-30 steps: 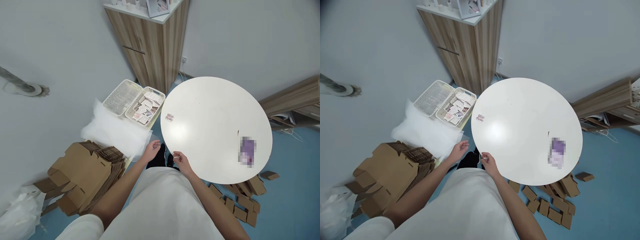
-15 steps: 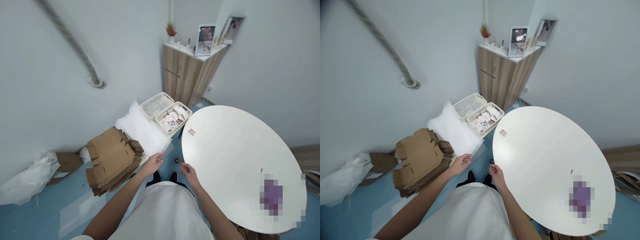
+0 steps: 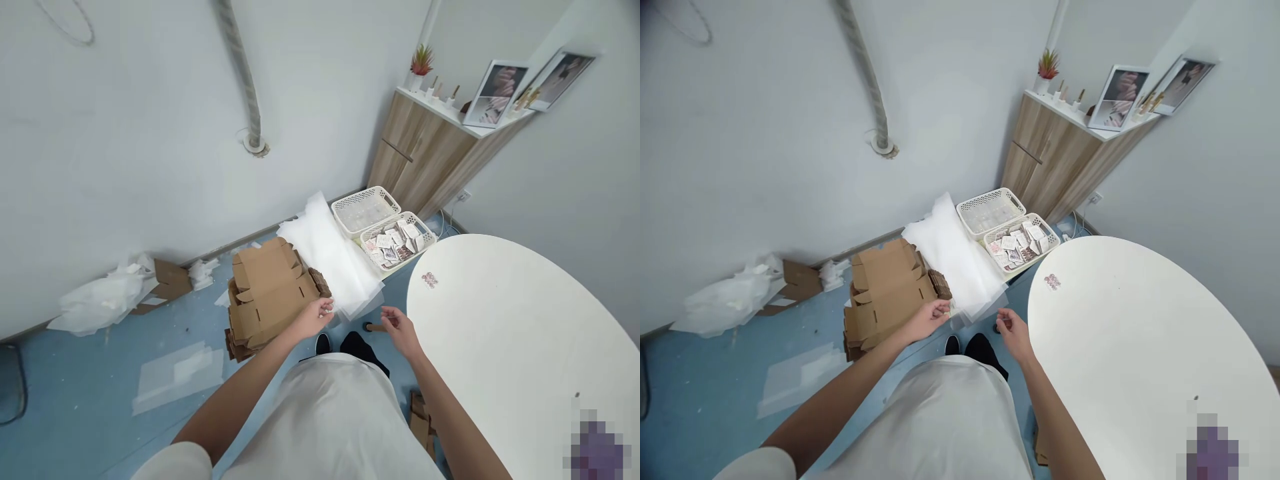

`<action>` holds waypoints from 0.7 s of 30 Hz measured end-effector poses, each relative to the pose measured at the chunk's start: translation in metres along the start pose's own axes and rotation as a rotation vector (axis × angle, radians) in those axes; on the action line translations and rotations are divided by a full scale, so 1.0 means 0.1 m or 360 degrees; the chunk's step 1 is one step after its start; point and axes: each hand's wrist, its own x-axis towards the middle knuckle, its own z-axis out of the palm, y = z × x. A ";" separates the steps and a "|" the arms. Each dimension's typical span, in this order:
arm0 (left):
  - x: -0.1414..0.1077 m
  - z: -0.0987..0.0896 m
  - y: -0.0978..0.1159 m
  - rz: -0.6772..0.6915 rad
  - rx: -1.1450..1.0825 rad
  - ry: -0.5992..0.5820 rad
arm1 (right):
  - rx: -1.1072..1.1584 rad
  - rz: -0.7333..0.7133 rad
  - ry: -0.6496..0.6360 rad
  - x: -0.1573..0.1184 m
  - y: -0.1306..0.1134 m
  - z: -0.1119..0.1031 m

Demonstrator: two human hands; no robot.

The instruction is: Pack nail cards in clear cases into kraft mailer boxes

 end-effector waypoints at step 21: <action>2.03 -0.52 0.72 0.0068 0.0878 -0.0142 | -0.0898 -0.0439 0.0002 2.50 -0.77 -0.02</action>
